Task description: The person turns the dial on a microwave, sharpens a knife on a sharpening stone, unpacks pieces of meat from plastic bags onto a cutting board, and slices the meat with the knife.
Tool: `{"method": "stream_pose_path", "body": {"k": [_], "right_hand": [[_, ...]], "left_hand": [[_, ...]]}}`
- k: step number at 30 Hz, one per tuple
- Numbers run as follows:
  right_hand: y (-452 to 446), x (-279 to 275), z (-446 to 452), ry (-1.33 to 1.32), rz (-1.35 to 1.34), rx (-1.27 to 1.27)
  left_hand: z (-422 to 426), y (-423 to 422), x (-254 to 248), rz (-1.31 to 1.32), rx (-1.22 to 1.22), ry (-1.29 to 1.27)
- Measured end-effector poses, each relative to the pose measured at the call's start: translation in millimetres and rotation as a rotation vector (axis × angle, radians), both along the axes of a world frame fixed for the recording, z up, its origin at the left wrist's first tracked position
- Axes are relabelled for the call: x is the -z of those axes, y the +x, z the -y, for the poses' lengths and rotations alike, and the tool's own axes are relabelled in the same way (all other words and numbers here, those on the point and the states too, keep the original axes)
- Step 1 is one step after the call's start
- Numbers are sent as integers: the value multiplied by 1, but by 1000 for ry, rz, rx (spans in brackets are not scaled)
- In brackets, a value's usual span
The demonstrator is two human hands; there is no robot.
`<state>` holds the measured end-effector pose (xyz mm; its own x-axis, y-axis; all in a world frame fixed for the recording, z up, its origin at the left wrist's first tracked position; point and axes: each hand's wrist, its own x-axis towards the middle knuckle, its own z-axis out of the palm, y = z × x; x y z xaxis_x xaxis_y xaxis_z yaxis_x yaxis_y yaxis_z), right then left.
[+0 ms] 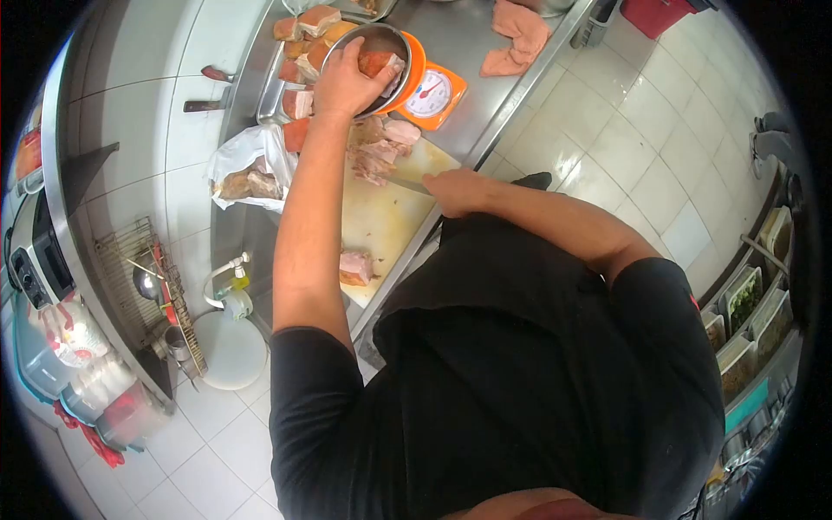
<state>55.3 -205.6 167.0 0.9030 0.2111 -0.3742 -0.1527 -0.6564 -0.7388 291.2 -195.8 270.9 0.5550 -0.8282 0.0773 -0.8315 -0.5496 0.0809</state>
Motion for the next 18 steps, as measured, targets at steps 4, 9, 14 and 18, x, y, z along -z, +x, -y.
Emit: {"method": "stream_pose_path", "body": {"k": [4,9,14,18], "right_hand": [[3,6,-3,-6,2,-3],[3,-1,-2,1,-20,-9],[5,5,-3,34,-60,3],[9,7,-3,-18,5,-36]], "left_hand": [[2,-6,-5,-4,11,-34],[3,-4,-5,-8,17,-31],[0,13,15,-55,97,-97],[-5,3,-5,-146,-81,-139]]}}
